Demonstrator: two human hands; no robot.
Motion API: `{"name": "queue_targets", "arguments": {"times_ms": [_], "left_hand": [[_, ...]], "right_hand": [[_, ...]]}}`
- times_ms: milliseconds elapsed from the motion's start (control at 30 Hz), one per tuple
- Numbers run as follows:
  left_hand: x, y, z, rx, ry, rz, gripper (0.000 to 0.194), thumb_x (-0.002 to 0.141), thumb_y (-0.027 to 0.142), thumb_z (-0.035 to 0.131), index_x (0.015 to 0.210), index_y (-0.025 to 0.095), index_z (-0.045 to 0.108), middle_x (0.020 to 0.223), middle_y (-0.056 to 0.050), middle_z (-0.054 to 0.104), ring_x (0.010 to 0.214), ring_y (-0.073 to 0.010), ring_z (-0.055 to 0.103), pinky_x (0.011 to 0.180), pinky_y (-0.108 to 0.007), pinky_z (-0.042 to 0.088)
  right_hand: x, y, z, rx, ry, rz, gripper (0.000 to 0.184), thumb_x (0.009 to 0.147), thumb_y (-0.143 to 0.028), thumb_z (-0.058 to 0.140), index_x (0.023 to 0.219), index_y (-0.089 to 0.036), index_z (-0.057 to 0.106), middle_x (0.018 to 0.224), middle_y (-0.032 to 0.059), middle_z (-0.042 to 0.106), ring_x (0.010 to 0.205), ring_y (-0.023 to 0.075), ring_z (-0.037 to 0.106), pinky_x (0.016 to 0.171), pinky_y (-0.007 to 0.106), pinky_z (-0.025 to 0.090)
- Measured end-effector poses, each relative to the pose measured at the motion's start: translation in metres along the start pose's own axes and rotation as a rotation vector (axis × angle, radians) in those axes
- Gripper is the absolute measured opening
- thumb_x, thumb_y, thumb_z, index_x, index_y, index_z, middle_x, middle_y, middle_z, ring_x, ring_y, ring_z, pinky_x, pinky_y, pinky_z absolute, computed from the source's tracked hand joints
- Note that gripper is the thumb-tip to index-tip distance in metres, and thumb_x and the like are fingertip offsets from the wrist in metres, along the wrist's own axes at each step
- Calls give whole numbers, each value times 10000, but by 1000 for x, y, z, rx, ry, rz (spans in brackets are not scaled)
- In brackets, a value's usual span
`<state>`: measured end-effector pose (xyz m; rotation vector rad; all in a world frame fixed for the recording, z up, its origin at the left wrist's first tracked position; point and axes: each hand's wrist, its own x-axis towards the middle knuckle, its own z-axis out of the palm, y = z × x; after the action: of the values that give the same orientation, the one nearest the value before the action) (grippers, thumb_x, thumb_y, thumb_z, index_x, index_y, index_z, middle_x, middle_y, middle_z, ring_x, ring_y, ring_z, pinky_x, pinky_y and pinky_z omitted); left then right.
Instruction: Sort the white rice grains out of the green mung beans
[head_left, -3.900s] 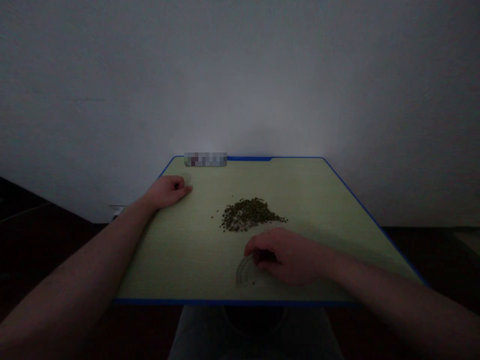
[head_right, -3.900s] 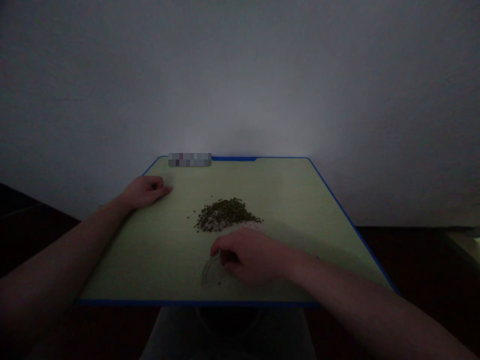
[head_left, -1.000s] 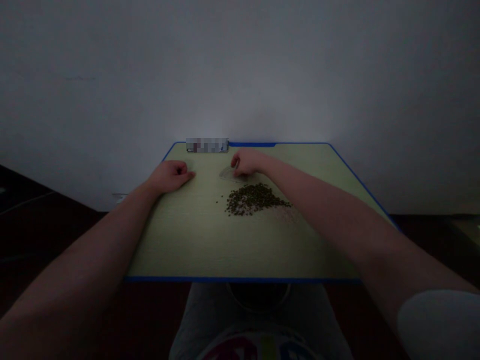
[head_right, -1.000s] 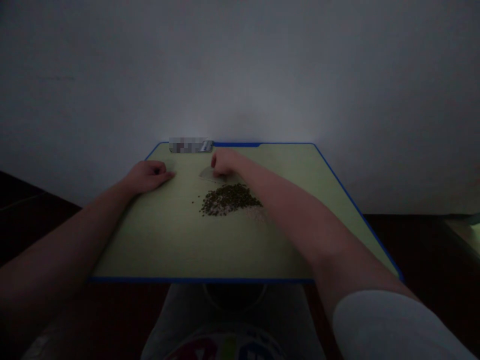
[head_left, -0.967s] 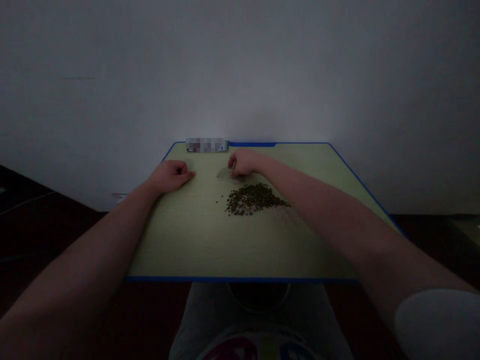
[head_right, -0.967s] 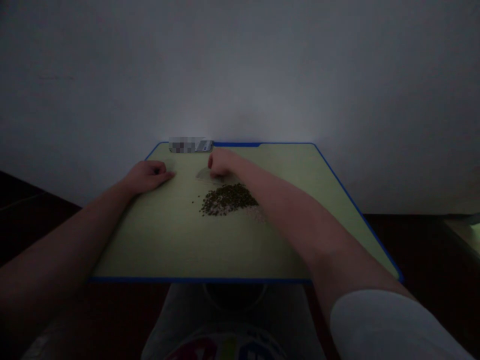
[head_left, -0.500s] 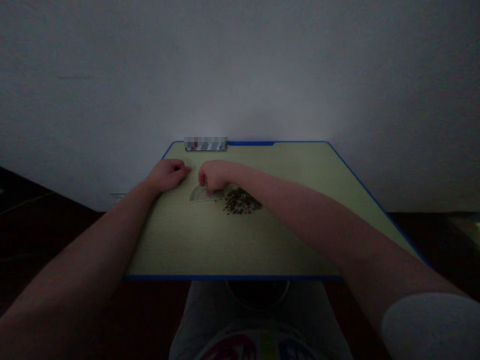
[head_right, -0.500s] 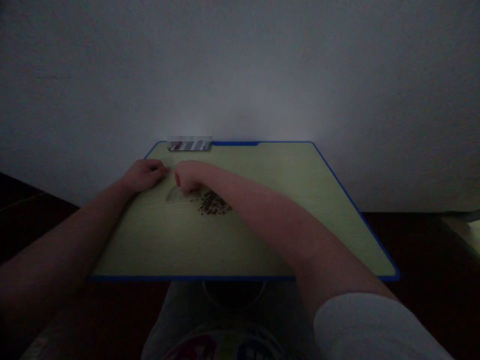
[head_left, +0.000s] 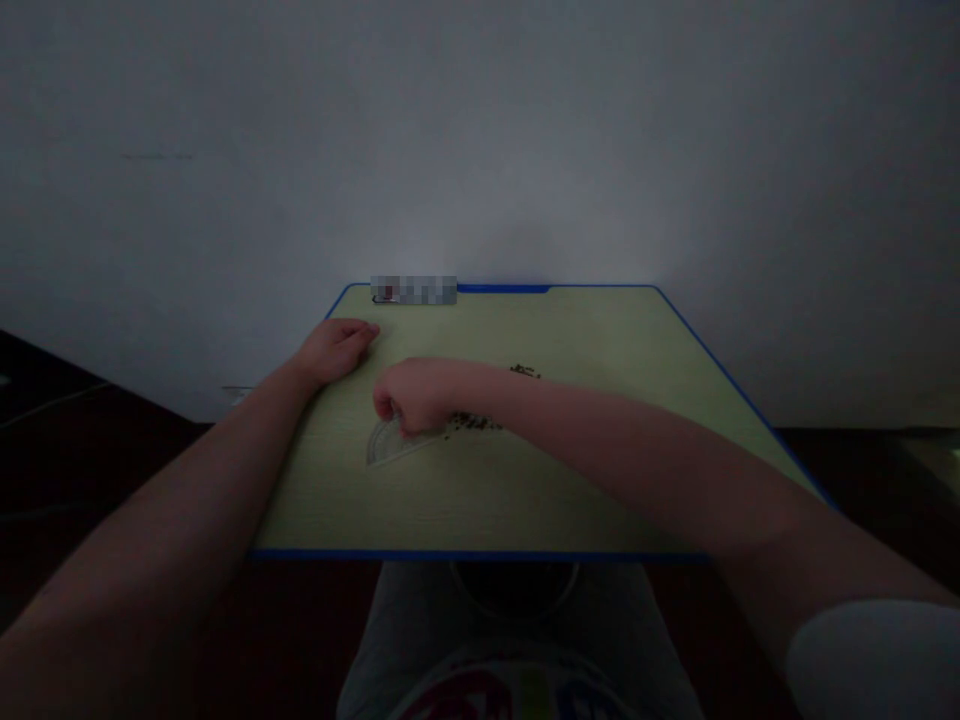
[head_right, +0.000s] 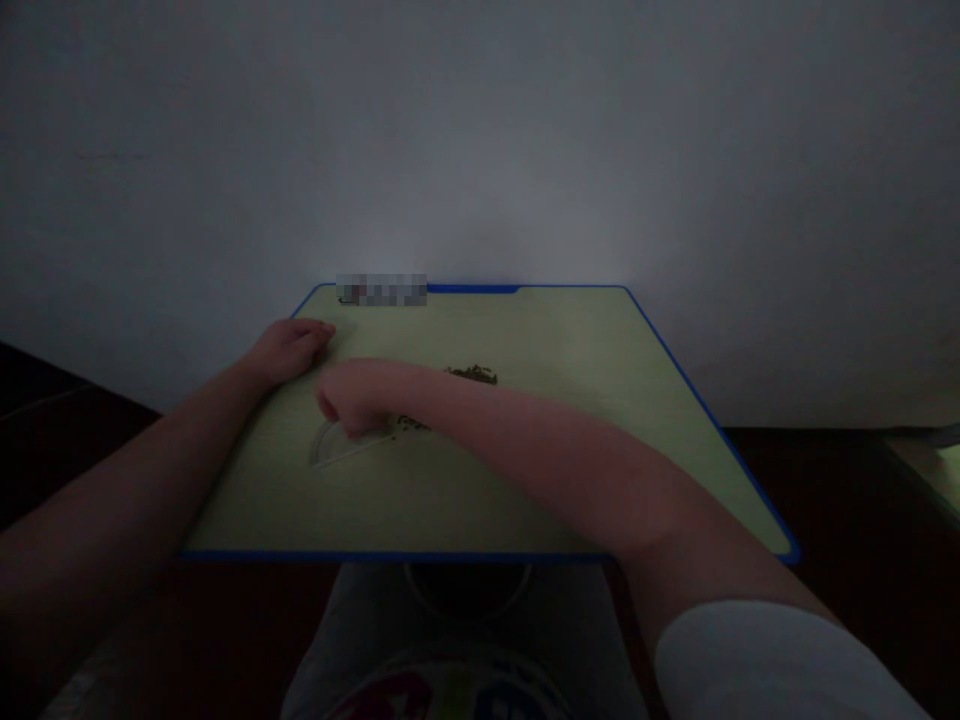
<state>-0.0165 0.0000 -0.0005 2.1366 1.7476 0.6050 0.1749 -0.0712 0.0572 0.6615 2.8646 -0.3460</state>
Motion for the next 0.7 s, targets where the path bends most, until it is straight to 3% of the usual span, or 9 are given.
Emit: {"name": "queue_targets", "arguments": {"times_ms": [433,600,700], "left_hand": [[-3,5,-2,17,-11,-28,414,790,521,397,575,182,497,480,-2,467,497,-135,427,499,-261,331],[-2,4,-2,33,-21,-38,420,794,528,390,577,184,494,478,1,454,487,-135,421,498,-267,324],[-2,4,-2,36,-18,-36,414,789,525,399,574,183,490,481,3,455,486,-131,416,490,-265,310]], "right_hand": [[-52,-21,23,165,103,-23,302,696,-158,629,995,-176,668,853,52,693,715,164,585,598,260,367],[-82,-17,28,365,208,-34,279,738,-126,622,1013,-163,655,750,10,674,663,120,566,628,229,373],[-99,-10,32,453,287,45,263,775,-136,610,1032,-174,654,755,4,670,681,113,571,645,219,380]]}}
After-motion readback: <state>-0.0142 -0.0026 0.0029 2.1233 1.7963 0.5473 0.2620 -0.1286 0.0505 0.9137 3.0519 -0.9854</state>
